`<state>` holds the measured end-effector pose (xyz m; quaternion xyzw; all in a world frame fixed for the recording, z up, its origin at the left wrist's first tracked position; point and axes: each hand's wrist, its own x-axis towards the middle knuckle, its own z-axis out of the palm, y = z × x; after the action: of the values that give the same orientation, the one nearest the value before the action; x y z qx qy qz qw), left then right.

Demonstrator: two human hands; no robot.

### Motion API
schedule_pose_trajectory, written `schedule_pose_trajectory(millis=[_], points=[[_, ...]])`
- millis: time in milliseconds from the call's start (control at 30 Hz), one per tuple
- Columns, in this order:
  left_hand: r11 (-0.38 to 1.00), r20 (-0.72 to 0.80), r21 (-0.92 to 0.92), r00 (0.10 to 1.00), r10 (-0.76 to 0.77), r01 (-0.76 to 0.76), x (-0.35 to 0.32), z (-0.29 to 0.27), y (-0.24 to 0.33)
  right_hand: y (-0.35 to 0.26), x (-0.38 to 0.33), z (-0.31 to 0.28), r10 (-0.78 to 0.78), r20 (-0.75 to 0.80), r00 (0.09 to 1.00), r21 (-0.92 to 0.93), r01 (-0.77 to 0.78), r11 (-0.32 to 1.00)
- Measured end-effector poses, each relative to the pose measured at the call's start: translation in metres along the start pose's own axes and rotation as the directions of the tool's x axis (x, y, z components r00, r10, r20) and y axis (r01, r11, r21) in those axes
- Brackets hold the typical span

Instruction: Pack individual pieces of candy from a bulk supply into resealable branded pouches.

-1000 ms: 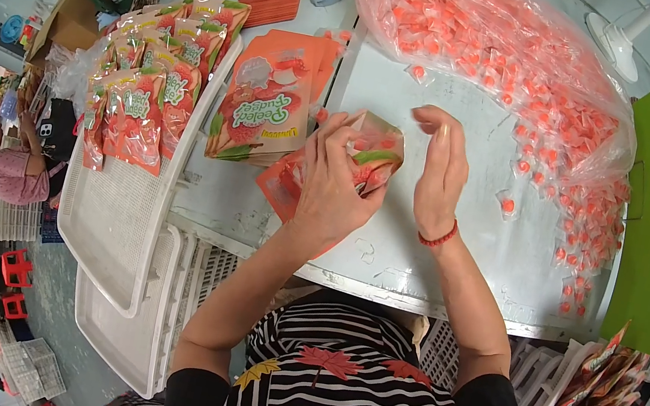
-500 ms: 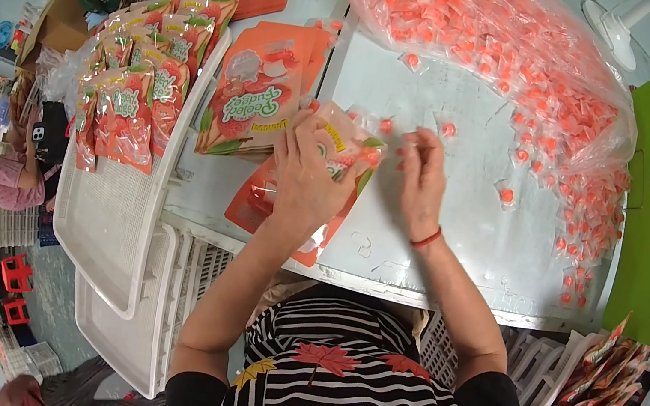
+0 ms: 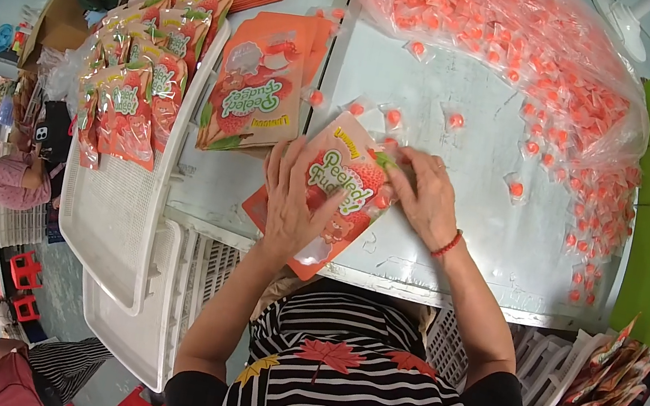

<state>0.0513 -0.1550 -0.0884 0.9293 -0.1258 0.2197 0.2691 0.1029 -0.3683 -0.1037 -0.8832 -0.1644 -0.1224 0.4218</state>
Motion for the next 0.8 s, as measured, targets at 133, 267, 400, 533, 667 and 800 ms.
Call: schedule_pose_trajectory(millis=[133,267,400,533,667,800], points=[[0.997,-0.011,0.051,0.998,0.061,-0.060,0.001,-0.005,0.009,-0.003,-0.004,0.008,-0.071,0.018,0.997,0.148,0.067,0.987],[0.978,0.175,-0.163,0.971,0.160,-0.132,0.048,-0.014,0.009,-0.010,0.005,0.004,-0.118,0.023,0.993,0.096,0.115,0.989],[0.971,0.496,-0.221,0.847,0.193,-0.092,0.101,-0.013,0.005,-0.015,0.022,-0.006,-0.168,0.012,0.986,0.092,0.166,0.982],[0.976,0.573,-0.182,0.794,0.201,-0.116,0.117,-0.001,-0.010,-0.023,0.020,-0.005,-0.201,-0.113,0.973,0.010,0.204,0.979],[0.981,0.552,-0.168,0.816,0.172,-0.094,0.118,0.007,-0.006,-0.019,-0.007,0.002,-0.230,0.002,0.973,-0.074,0.230,0.970],[0.987,0.577,-0.084,0.801,0.159,-0.135,0.124,0.002,0.001,-0.002,-0.021,0.017,-0.189,0.023,0.982,0.011,0.189,0.982]])
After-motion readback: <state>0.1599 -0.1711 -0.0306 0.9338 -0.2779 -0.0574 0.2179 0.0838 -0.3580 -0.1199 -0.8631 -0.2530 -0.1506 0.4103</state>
